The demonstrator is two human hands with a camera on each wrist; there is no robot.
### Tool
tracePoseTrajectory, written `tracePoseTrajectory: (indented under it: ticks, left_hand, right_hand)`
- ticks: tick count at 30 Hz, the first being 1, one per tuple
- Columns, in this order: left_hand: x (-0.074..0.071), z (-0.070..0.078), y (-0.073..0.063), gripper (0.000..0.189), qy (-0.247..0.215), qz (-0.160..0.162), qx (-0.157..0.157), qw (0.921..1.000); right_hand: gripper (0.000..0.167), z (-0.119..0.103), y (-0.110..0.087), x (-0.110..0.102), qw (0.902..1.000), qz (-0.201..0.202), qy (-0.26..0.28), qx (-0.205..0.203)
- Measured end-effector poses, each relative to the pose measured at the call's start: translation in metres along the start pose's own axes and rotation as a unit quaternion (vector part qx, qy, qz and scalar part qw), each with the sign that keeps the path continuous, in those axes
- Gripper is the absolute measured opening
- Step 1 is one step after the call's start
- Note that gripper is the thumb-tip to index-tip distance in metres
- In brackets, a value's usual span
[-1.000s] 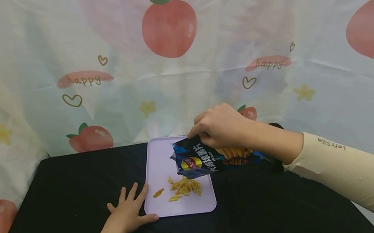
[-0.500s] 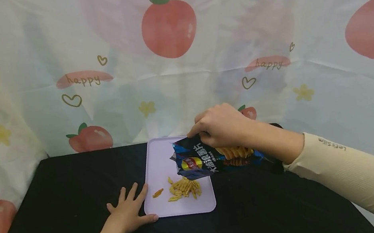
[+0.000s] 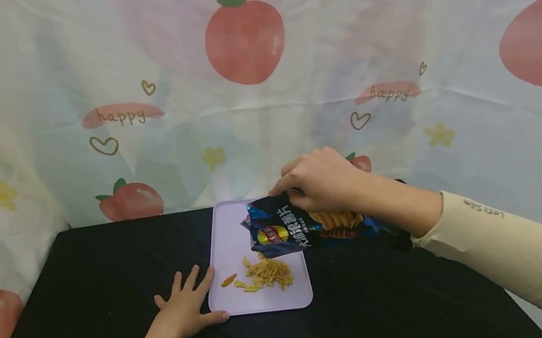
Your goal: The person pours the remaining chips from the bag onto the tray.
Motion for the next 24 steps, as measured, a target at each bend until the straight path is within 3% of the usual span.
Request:
tracePoseTrajectory:
  ticks: [12,24]
  left_hand:
    - [0.0003,0.0012,-0.0018,0.104,-0.006,0.000,0.003,1.0000]
    - [-0.0007,0.0008,-0.0018,0.103,-0.006,-0.003,0.002,1.0000]
  right_hand:
    - [0.034,-0.0015,0.0009,-0.0028,0.9999,0.011,-0.001,-0.010]
    - [0.036,-0.0071,0.0050,-0.0056,0.9998,-0.009,-0.008,-0.018]
Point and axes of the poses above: each hand's wrist, its own y-axis towards the middle knuckle, its own x-axis out of the palm, z = x × y, the point moved 9 cm from there along y, towards the middle knuckle
